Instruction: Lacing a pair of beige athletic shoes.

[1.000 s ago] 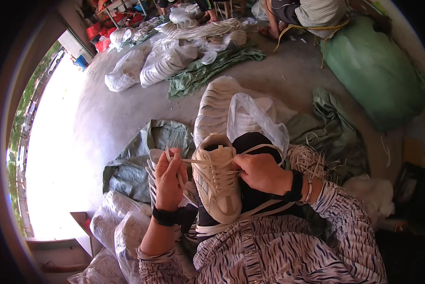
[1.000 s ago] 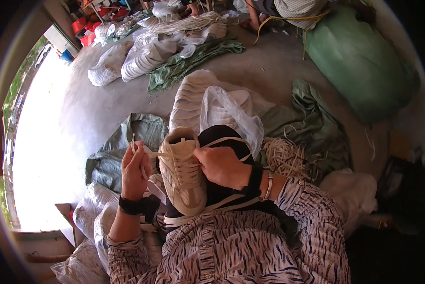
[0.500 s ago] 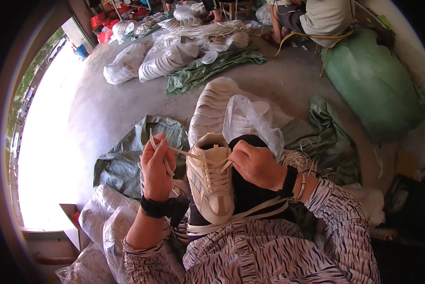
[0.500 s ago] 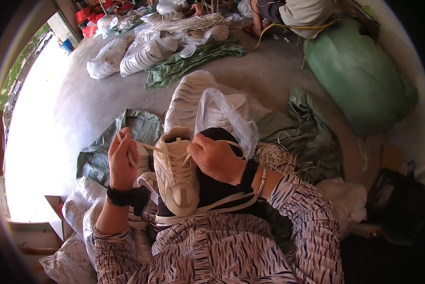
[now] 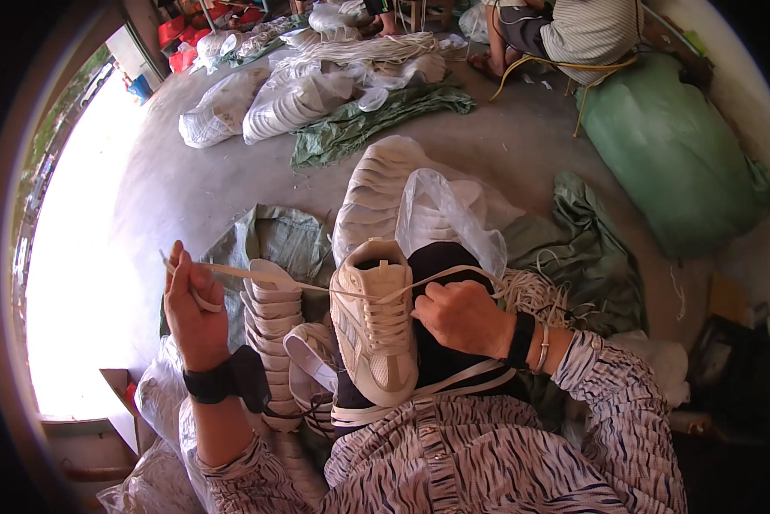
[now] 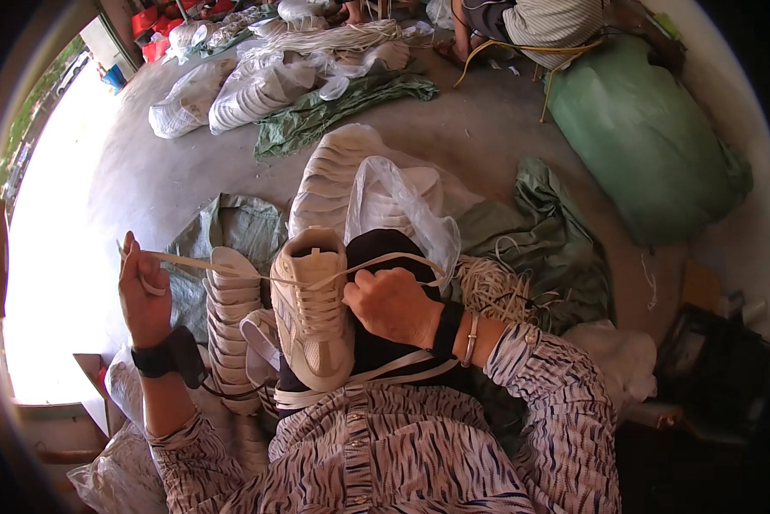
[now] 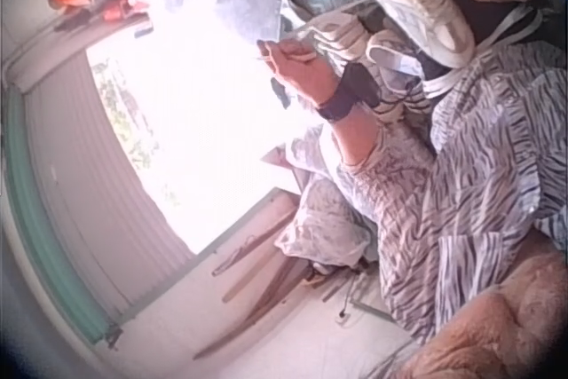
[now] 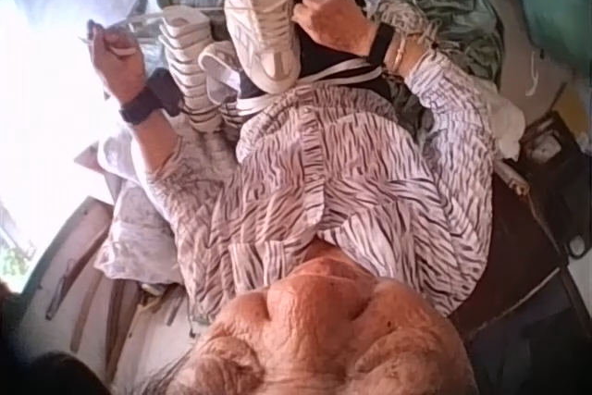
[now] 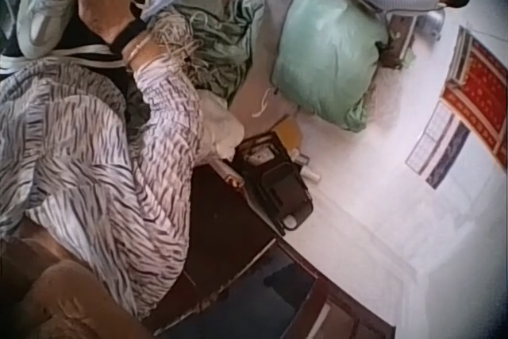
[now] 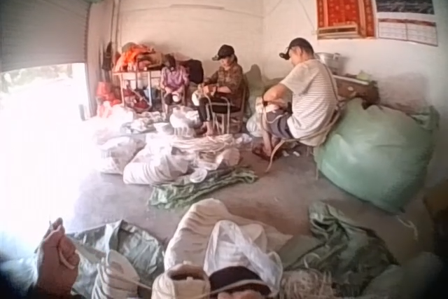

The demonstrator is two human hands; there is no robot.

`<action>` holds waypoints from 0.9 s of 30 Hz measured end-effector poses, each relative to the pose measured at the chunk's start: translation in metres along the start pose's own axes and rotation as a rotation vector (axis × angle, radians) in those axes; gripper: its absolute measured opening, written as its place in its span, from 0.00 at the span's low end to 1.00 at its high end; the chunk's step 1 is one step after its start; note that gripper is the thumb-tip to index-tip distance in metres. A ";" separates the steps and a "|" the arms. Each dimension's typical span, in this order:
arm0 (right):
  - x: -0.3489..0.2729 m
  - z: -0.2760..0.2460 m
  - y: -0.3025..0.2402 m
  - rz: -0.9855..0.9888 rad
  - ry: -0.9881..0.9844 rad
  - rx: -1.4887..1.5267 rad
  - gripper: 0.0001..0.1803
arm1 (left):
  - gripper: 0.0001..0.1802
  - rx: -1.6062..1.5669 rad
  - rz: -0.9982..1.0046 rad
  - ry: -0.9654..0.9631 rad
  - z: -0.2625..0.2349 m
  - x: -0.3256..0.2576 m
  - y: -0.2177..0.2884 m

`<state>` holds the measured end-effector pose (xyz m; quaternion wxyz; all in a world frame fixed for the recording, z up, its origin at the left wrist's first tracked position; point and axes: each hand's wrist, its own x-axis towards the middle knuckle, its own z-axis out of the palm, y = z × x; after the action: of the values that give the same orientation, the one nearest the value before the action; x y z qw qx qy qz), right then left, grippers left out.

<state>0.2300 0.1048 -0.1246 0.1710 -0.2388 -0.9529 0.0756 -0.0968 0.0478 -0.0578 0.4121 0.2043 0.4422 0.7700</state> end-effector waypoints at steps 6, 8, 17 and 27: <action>-0.021 -0.043 0.031 0.572 -0.219 0.611 0.13 | 0.11 0.533 0.042 0.015 -0.066 -0.015 -0.011; -0.055 -0.062 0.071 0.856 -0.289 1.011 0.11 | 0.09 0.243 -0.174 0.231 -0.103 -0.003 0.009; -0.189 -0.054 0.131 1.411 0.159 0.888 0.09 | 0.11 0.820 -0.076 0.008 -0.039 -0.035 -0.004; -0.015 -0.021 0.026 0.663 0.129 1.119 0.08 | 0.09 1.635 0.601 -0.975 0.081 -0.065 -0.079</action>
<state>0.2611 0.1221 -0.1153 0.2940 -0.3989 -0.6335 0.5943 0.0315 0.0579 -0.0789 0.0695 0.8223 0.5489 0.1331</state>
